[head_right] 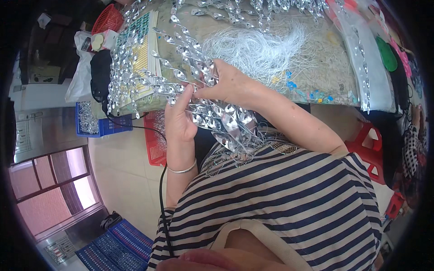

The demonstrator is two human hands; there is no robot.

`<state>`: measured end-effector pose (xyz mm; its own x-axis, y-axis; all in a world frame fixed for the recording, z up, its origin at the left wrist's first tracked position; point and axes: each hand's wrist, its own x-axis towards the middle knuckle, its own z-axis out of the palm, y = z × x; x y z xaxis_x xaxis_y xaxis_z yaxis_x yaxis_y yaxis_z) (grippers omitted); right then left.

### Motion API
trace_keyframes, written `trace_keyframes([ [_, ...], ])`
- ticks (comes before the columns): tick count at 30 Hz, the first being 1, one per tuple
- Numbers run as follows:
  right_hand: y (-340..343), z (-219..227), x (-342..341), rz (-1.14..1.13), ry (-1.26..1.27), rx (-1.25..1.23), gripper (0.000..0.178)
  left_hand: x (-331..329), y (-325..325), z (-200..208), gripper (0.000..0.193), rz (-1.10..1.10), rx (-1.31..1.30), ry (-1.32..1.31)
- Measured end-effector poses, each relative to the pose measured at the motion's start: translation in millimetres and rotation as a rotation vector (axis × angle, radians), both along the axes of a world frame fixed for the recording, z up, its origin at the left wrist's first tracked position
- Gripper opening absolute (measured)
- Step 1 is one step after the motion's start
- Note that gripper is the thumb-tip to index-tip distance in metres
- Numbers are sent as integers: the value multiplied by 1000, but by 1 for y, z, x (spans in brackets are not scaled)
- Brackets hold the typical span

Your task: Packaging silver fringe-like tinsel decorations into clear plastic bags.

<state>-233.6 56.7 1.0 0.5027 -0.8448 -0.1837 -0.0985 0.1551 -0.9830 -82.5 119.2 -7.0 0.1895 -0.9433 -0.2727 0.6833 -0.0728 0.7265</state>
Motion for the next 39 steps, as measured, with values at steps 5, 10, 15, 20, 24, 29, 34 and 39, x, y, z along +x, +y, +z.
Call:
trace_keyframes([
  [5, -1, 4, 2, 1, 61, -3, 46, -5, -2, 9, 26, 19, -29, -76],
  [10, -4, 3, -5, -1, -93, 149, 47, 3, 0, -3, 26, -17, 4, -90],
  [15, -6, 7, -15, -30, -68, 206, 39, 2, 3, -1, 24, -49, 46, -64],
  [20, -4, 9, -18, -68, -78, 215, 41, 2, 2, -3, 23, -71, 41, -48],
  [24, -1, 11, -12, -29, -47, 181, 43, -4, -1, -2, 23, -12, 100, -107],
  [29, 3, 15, -5, 25, -72, 128, 50, -10, -3, -7, 24, 59, 58, -51],
  [34, 8, 26, 1, 74, 73, 54, 54, -9, 0, -3, 26, -7, 55, -98],
  [39, 10, 31, 5, 27, 61, 29, 50, -9, 4, 2, 32, -88, 13, -25],
])
